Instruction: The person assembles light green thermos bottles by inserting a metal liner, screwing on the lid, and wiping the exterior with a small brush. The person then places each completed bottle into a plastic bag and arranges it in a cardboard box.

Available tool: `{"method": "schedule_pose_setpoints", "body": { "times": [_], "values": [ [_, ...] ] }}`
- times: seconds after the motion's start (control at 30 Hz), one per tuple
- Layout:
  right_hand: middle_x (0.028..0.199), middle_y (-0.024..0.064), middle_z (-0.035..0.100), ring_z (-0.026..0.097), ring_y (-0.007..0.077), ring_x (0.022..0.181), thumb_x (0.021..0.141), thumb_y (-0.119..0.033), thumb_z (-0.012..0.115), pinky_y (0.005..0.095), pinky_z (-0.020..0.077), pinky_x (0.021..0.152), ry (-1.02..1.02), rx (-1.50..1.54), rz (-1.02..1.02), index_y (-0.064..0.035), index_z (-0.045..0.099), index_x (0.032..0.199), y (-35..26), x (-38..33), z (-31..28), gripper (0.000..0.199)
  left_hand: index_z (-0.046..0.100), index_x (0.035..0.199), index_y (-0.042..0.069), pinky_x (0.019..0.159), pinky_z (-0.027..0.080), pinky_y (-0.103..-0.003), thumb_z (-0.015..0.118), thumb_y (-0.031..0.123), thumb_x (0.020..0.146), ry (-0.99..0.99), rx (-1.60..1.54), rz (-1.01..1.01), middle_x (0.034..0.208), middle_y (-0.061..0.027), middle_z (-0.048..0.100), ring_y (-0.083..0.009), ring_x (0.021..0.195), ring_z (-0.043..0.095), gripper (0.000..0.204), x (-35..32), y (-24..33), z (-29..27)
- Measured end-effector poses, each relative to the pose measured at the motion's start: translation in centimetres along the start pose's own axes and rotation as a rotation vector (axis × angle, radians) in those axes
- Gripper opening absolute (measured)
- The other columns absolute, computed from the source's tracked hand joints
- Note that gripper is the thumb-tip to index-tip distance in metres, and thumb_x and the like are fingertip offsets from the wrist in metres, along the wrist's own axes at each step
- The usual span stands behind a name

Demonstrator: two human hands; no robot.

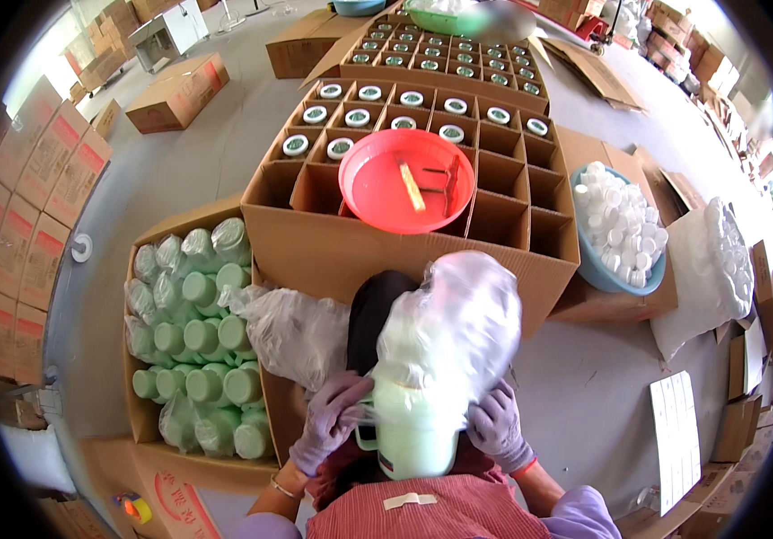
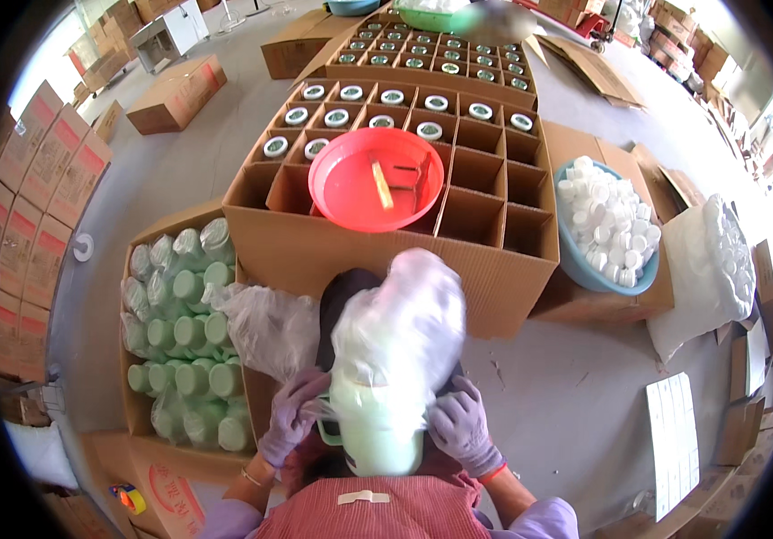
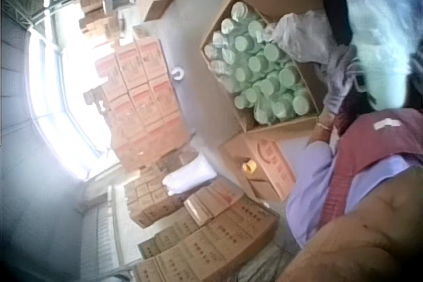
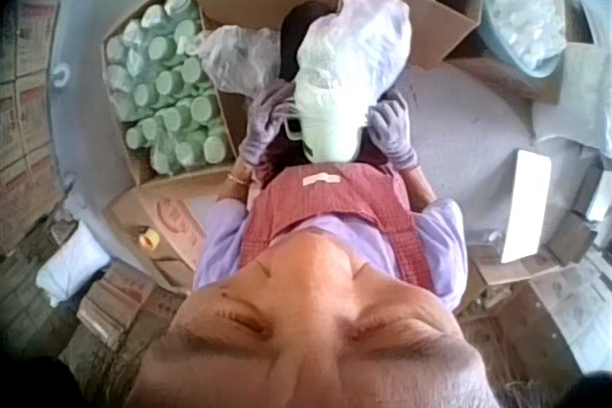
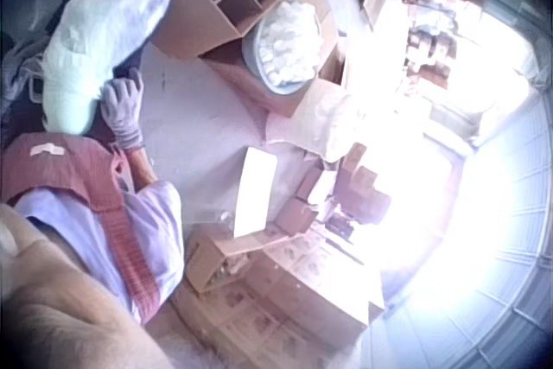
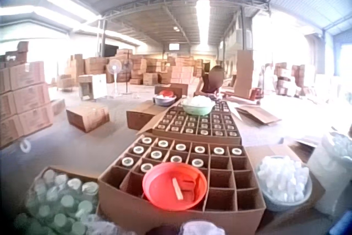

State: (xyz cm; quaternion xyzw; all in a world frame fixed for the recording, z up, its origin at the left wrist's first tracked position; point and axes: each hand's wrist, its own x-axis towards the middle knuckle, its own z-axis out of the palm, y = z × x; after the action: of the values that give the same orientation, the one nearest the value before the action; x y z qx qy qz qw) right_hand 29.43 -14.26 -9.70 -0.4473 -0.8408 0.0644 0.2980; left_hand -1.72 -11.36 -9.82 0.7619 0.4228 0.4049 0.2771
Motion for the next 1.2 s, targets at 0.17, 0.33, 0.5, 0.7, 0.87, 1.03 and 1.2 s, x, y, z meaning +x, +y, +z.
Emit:
{"method": "schedule_pose_setpoints", "body": {
  "times": [0.17,0.33,0.5,0.7,0.87,1.03,1.2],
  "values": [
    [0.074,0.0024,0.056,0.059,0.0217,0.071,0.076,-0.019,0.064,0.0416,0.0489,0.074,-0.317,0.088,-0.184,-0.012,0.063,0.083,-2.5,-6.4,-1.0,0.01,0.065,0.122,0.0,0.099,0.049,-0.042,0.063,0.019,0.094,-0.173,-0.022,-0.14,0.119,-0.0217,0.065,-0.0384,0.113,0.063,0.034,-11.2,-0.1,-0.1],
    [0.085,0.0017,0.06,0.059,0.0213,0.079,0.082,-0.023,0.061,0.0407,0.0478,0.077,-0.49,0.087,-0.202,-0.0157,0.064,0.09,-1.6,-6.2,-0.9,0.012,0.057,0.135,0.001,0.104,0.047,-0.036,0.063,0.017,0.096,-0.361,-0.598,-0.848,0.125,-0.0115,0.065,-0.0179,0.117,0.06,0.042,-5.2,2.9,-8.2],
    [0.085,0.0023,0.058,0.058,0.0245,0.086,0.082,-0.023,0.062,0.0432,0.046,0.087,-0.474,0.131,-0.161,-0.0153,0.067,0.092,-3.0,-6.2,-1.1,0.014,0.061,0.111,0.001,0.071,0.053,-0.039,0.064,0.015,0.085,-0.27,0.2,-0.326,0.081,-0.0136,0.067,-0.0239,0.075,0.068,0.03,0.4,2.2,-1.8],
    [0.098,0.0164,0.064,0.062,0.0352,0.092,0.072,-0.006,0.063,0.0465,0.048,0.085,-0.287,0.515,0.125,-0.0023,0.061,0.084,-5.5,-2.8,0.4,0.013,0.059,0.127,0.0,0.076,0.054,-0.031,0.06,0.014,0.093,-0.167,-0.694,-0.54,0.107,-0.0046,0.068,-0.0145,0.096,0.064,0.036,-10.4,0.2,-7.3],
    [0.119,0.022,0.06,0.057,0.0419,0.109,0.074,0.002,0.059,0.0485,0.0423,0.101,-0.256,0.44,-0.286,0.0039,0.063,0.104,-12.7,13.6,4.7,0.03,0.061,0.123,-0.001,0.1,0.053,-0.043,0.055,0.003,0.092,0.746,-1.394,-0.684,0.124,-0.0133,0.063,-0.026,0.112,0.063,0.031,-17.2,3.3,-8.3],
    [0.123,0.0166,0.06,0.059,0.0355,0.107,0.08,-0.01,0.069,0.0477,0.043,0.1,-0.434,0.433,-0.586,-0.0071,0.065,0.112,-13.4,18.0,10.2,0.033,0.063,0.104,-0.003,0.103,0.054,-0.043,0.053,0.006,0.095,1.452,-0.844,-0.319,0.108,-0.0105,0.065,-0.0221,0.098,0.065,0.015,-22.1,-5.7,-17.8],
    [0.12,0.0154,0.06,0.057,0.0356,0.108,0.078,-0.009,0.069,0.0478,0.0435,0.099,-0.442,0.251,-0.436,-0.0054,0.064,0.116,-8.3,18.1,9.1,0.039,0.055,0.118,-0.003,0.094,0.058,-0.04,0.06,-0.005,0.089,2.116,-0.426,-0.406,0.111,-0.0118,0.063,-0.0245,0.1,0.065,0.029,-23.0,-15.5,-25.9]
  ]
}}
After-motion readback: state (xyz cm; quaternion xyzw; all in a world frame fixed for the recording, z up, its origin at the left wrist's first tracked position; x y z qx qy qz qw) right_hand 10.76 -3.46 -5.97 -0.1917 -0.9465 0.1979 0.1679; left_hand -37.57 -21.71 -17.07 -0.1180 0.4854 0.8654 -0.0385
